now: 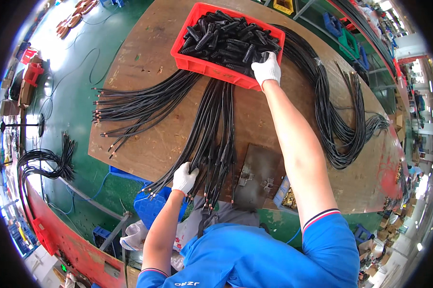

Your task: The person unpacks black cable connectors from a white sack into a red bin, then repeatedly picks up bundles of black cables and slides the connectors onto the exposed copper ends. The person works at a wooden table in a factory setting, handling the cables and connectors by hand.

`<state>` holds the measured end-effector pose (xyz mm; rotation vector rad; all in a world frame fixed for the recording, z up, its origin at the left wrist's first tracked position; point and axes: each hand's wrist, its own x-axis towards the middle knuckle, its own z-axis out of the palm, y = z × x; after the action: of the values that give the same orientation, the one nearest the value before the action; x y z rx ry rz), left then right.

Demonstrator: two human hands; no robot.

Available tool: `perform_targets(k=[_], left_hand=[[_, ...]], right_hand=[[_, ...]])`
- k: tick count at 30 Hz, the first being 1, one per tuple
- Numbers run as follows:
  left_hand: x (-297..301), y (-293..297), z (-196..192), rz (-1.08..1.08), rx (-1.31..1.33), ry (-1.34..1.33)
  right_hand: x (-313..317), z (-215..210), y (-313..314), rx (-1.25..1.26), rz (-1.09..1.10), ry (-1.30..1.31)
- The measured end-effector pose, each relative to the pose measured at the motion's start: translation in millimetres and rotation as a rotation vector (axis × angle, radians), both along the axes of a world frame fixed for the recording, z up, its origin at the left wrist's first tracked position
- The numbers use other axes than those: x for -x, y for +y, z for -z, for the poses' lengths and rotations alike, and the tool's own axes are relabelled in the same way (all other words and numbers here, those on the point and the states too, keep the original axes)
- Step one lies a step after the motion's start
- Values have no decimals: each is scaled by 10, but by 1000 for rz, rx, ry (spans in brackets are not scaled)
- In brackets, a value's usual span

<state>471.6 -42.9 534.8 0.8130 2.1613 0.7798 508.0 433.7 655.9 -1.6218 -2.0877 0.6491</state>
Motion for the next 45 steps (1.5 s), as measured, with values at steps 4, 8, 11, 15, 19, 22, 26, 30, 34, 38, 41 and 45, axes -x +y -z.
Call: perform_targets(k=[4,8,11,15,19,22,26,30,34,38,41,45], left_hand=[[-9,-6,-11,-5,9,-5],[-7,-30,-8,-19,29,-11],[-34,45,-38,-11,29,-37],[-33,28,-80,-12,20,34],[-39,6,-37,-31,16,53],[-46,9,-26,-18,15,74],[-57,-12,6,-20,6,69],[-60,10,-43,-24,18,49],[-29,25,-75,-12,43,8],[80,120,-267,72,182,-49],[122,-9,-390,26,89,-78],[278,156,-918,-62,125,-776]], right_hand=[[-28,-55,17,-40,-10,87],[-14,-289,79,-54,-62,168],[57,-281,328,121,-146,231],[394,-465,195,99,-149,-135],[574,-488,82,48,-154,-278],[593,-448,47,12,-153,-297],[707,-512,9,64,-126,-387],[787,-511,-67,65,-66,-413],[661,-542,-39,61,-13,-324],[218,-534,24,-190,-91,49],[-148,-714,-432,238,-248,582],[-930,-579,-1612,601,-249,788]])
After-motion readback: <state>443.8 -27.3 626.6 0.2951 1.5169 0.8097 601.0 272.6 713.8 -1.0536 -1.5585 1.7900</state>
